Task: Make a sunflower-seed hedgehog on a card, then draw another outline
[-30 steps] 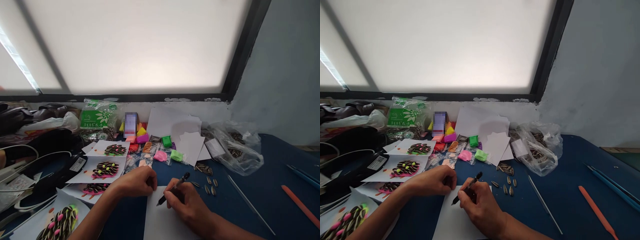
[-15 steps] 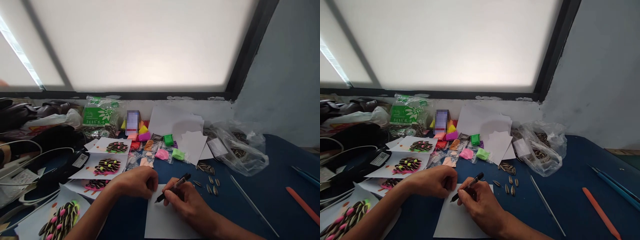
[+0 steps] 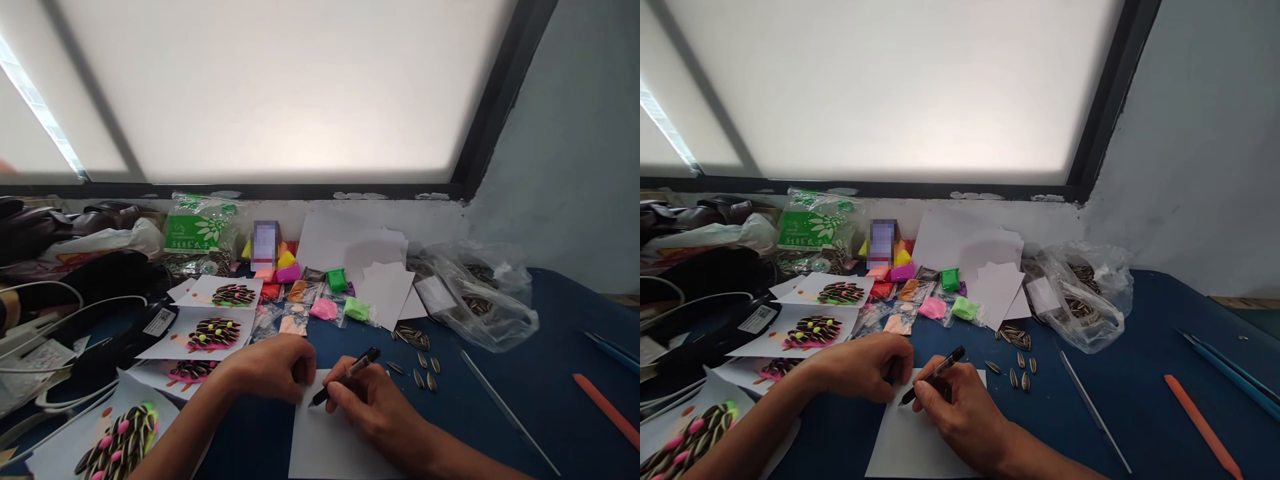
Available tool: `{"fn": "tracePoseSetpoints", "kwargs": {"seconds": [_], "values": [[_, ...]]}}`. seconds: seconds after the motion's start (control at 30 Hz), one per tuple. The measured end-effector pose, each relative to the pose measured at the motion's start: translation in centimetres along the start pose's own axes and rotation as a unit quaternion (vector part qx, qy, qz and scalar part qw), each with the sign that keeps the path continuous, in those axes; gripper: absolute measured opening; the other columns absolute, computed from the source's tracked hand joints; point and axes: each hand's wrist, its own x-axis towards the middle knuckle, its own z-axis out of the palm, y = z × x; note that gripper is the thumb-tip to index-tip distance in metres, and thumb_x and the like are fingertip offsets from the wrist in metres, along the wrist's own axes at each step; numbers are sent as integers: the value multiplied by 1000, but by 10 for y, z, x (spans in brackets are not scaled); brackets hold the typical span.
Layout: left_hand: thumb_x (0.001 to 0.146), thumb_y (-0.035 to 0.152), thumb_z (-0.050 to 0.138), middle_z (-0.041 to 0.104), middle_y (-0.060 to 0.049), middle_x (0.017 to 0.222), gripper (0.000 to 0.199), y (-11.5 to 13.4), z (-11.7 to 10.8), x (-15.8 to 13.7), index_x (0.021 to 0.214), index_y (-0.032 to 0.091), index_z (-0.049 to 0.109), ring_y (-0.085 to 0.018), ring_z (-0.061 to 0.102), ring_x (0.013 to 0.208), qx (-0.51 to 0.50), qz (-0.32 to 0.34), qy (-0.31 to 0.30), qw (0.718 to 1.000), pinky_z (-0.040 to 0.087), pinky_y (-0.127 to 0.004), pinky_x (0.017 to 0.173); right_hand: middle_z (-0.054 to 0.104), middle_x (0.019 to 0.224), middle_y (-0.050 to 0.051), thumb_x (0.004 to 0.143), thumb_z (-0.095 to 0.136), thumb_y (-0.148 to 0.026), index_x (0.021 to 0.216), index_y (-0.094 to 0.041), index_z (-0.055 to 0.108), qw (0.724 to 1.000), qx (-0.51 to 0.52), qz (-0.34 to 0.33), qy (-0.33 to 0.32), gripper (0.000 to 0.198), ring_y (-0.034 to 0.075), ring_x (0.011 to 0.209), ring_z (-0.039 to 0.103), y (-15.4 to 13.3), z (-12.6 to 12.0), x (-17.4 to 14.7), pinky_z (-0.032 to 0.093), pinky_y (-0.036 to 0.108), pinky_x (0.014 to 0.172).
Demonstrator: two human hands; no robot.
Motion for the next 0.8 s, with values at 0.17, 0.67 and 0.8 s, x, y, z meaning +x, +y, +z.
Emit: {"fn": "tracePoseSetpoints", "kwargs": {"seconds": [0.17, 0.67, 0.8], "values": [[56, 14, 63, 64, 2, 76, 24, 0, 1, 0, 79, 20, 68, -14, 56, 68, -1, -4, 2, 1000, 39, -19, 52, 62, 74, 2, 90, 54, -38, 86, -16, 62, 1000, 0, -10, -4, 24, 13, 64, 53, 1, 0, 0, 40, 24, 58], [56, 14, 63, 63, 3, 75, 24, 1, 1, 1, 79, 20, 67, -13, 56, 67, -3, -2, -3, 1000, 39, -18, 52, 57, 68, 0, 90, 52, -44, 83, -17, 59, 1000, 2, 12, 1, 29, 11, 58, 47, -3, -1, 0, 37, 23, 55], [56, 13, 63, 62, 4, 73, 22, -1, 2, 1, 77, 20, 67, -13, 56, 66, -7, 2, 2, 1000, 38, -18, 51, 55, 67, -1, 90, 51, -45, 79, -18, 55, 1000, 24, 17, 9, 30, 11, 57, 47, -6, -3, 0, 39, 23, 56]]}}
